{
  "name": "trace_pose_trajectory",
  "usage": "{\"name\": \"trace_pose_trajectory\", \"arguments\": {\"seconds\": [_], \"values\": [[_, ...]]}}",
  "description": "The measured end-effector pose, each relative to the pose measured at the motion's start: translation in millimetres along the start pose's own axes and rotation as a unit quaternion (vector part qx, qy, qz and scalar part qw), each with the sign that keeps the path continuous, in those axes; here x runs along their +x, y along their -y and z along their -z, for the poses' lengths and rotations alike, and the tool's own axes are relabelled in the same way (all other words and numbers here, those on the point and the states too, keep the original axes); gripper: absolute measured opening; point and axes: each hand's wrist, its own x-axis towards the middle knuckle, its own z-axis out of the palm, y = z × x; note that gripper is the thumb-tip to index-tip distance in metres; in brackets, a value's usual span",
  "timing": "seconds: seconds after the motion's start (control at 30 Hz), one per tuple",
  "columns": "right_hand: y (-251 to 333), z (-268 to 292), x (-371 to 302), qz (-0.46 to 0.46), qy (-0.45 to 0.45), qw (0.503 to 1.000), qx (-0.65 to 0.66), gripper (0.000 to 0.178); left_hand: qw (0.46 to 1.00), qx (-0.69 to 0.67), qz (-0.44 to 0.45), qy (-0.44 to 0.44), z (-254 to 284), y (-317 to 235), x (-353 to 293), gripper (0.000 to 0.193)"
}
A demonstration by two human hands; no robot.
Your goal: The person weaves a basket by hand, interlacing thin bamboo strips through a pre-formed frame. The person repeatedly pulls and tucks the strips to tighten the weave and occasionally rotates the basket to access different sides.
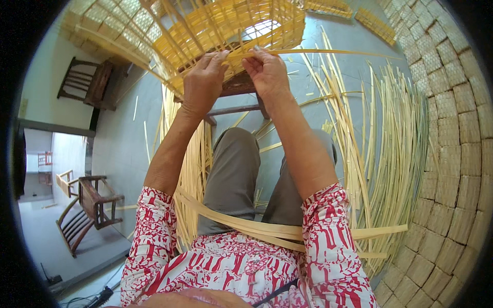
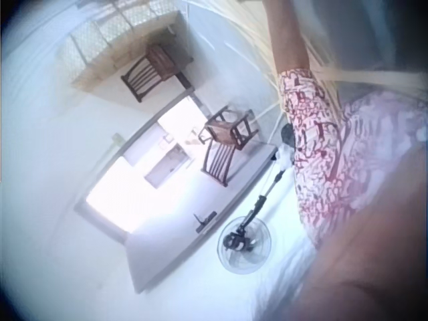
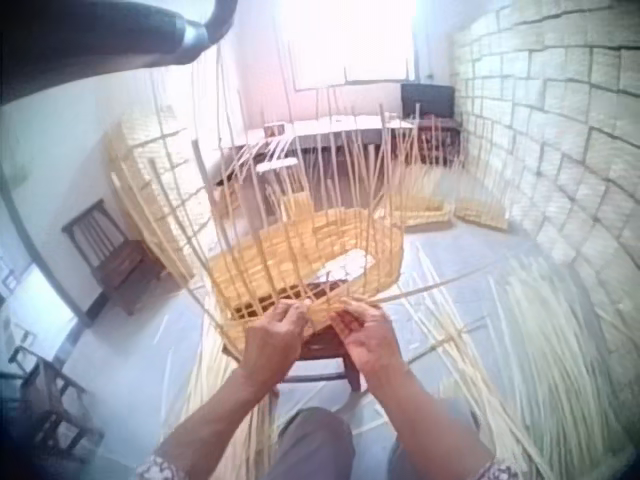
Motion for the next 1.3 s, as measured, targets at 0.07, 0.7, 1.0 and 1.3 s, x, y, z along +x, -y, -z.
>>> {"name": "trace_pose_trajectory", "arguments": {"seconds": [0.07, 0.7, 1.0, 1.3], "values": [[2.1, -10.6, -15.3, 0.033, -0.021, 0.999, 0.029, 0.025, 0.998, 0.047, 0.016, 0.035, -2.8, 7.2, 2.9, 0.019], [13.6, -46.5, -13.5, 0.200, 0.264, 0.848, -0.413, 0.027, 0.963, -0.253, 0.054, 0.072, 15.6, 21.9, 25.9, 0.010], [-8.1, -37.7, -41.5, 0.050, 0.049, 0.996, 0.047, 0.022, 0.955, -0.244, 0.165, 0.020, 2.4, 20.0, 30.6, 0.005], [-21.2, -51.0, -60.3, 0.106, 0.065, 0.992, -0.030, 0.022, 0.997, 0.020, 0.070, 0.012, -23.6, 3.6, 14.0, 0.024]]}}
